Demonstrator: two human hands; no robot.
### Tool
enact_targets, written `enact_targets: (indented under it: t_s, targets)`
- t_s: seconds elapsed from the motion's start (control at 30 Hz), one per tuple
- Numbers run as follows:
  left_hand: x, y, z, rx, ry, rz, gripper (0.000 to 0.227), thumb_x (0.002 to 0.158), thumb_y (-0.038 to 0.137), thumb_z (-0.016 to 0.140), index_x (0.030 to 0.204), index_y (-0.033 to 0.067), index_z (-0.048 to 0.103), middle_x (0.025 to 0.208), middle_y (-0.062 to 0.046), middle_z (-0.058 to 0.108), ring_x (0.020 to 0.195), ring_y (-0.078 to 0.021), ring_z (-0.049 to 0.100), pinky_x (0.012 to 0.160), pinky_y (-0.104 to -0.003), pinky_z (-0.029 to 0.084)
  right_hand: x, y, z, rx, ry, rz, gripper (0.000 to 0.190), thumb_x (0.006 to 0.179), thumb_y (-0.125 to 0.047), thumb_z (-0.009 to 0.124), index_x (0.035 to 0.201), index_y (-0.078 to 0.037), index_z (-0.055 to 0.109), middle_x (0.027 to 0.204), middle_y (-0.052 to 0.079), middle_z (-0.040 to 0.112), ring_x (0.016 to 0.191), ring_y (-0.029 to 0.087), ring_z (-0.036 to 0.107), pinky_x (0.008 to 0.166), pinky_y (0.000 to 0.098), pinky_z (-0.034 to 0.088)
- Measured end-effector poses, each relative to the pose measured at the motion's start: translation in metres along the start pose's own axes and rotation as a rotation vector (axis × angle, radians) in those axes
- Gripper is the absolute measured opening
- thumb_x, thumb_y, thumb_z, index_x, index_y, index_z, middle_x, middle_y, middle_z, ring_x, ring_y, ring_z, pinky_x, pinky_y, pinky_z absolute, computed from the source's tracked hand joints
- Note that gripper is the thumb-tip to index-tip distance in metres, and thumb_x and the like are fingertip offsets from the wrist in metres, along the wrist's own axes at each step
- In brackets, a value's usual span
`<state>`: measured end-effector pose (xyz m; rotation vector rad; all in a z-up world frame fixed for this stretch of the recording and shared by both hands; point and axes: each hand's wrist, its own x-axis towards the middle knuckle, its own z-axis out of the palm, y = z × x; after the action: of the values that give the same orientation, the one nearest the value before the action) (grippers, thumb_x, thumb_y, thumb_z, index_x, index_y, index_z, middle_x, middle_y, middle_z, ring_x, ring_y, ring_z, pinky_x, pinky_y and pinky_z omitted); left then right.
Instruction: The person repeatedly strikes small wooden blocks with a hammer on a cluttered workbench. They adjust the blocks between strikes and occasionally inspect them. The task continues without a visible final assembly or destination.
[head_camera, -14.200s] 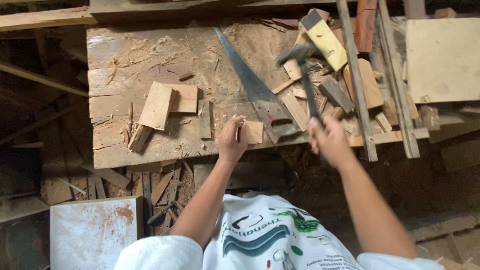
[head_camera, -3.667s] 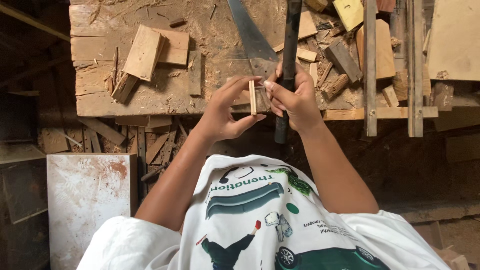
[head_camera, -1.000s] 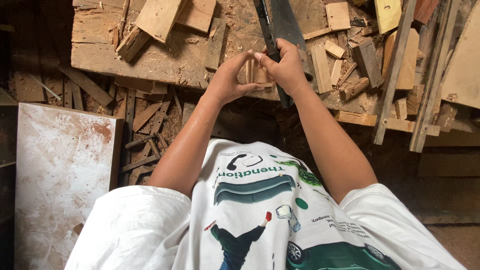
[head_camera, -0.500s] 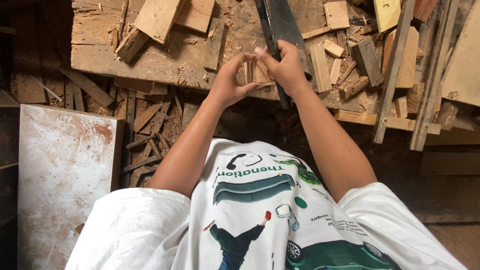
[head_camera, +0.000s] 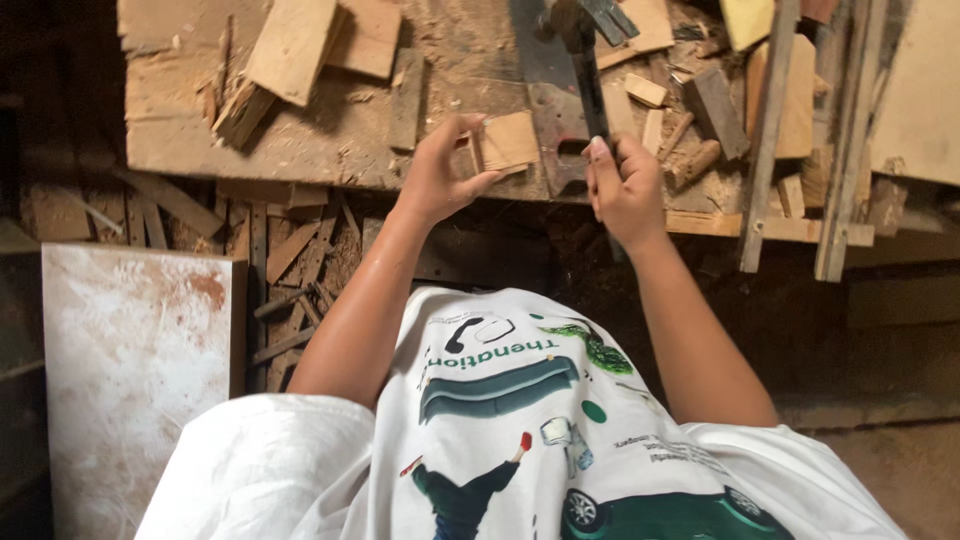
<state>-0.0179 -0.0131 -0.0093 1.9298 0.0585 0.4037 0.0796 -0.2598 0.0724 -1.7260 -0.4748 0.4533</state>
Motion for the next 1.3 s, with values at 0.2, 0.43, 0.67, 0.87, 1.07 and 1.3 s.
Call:
enact_targets:
  t_s: [0.2, 0.43, 0.67, 0.87, 1.07, 1.3]
  targets:
    - [0.006, 0.012, -0.004, 0.007, -0.052, -0.057, 0.066, 0.081, 0.02, 0.092, 0.133, 0.0019, 0.055, 0.138, -0.017, 0.065, 0.13, -0.0292, 0.064, 0.112, -0.04, 0.052, -0.031, 0.036, -0.002, 0.08, 0.154, 0.162, 0.029, 0.11, -0.028, 0.051, 0.096, -0.003, 0.057, 0.066, -0.002, 0.054, 0.046, 0.006, 0.048, 0.039, 0.0234, 0.038]
    - [0.015, 0.019, -0.01, 0.08, -0.154, -0.057, 0.07, 0.079, 0.017, 0.091, 0.136, 0.0, 0.053, 0.143, -0.021, 0.06, 0.135, -0.0311, 0.059, 0.116, -0.039, 0.047, -0.075, 0.063, -0.002, 0.133, 0.191, 0.232, 0.026, 0.109, -0.026, 0.05, 0.099, -0.003, 0.057, 0.068, -0.001, 0.053, 0.047, 0.004, 0.047, 0.04, 0.022, 0.037]
    - [0.021, 0.019, -0.014, -0.003, -0.197, -0.073, 0.066, 0.08, 0.016, 0.087, 0.134, -0.0006, 0.053, 0.145, -0.021, 0.06, 0.138, -0.03, 0.058, 0.118, -0.039, 0.046, -0.089, 0.063, 0.008, 0.188, 0.197, 0.3, 0.021, 0.107, -0.022, 0.051, 0.104, -0.003, 0.058, 0.073, -0.001, 0.055, 0.052, 0.003, 0.049, 0.043, 0.0211, 0.04]
    - [0.02, 0.016, -0.016, 0.069, -0.205, -0.032, 0.064, 0.08, 0.013, 0.085, 0.133, -0.0001, 0.053, 0.144, -0.02, 0.06, 0.138, -0.0317, 0.056, 0.118, -0.04, 0.044, -0.089, 0.05, 0.016, 0.159, 0.192, 0.301, 0.022, 0.108, -0.021, 0.05, 0.105, -0.001, 0.059, 0.074, 0.0, 0.057, 0.052, 0.003, 0.049, 0.043, 0.0212, 0.04]
    - [0.019, 0.01, -0.015, 0.001, -0.215, 0.012, 0.064, 0.081, 0.011, 0.084, 0.135, -0.0003, 0.052, 0.147, -0.021, 0.058, 0.141, -0.0326, 0.056, 0.12, -0.04, 0.044, -0.093, 0.044, 0.022, 0.2, 0.223, 0.327, 0.022, 0.107, -0.021, 0.051, 0.106, 0.0, 0.059, 0.074, 0.0, 0.056, 0.052, 0.003, 0.048, 0.043, 0.021, 0.039]
    - [0.016, 0.002, -0.015, 0.017, -0.221, 0.0, 0.068, 0.083, 0.018, 0.088, 0.138, 0.0004, 0.052, 0.147, -0.02, 0.059, 0.137, -0.0314, 0.058, 0.116, -0.039, 0.047, -0.088, 0.006, 0.018, 0.13, 0.113, 0.329, 0.018, 0.107, -0.016, 0.054, 0.113, 0.0, 0.059, 0.075, -0.001, 0.054, 0.054, 0.003, 0.047, 0.045, 0.0201, 0.039]
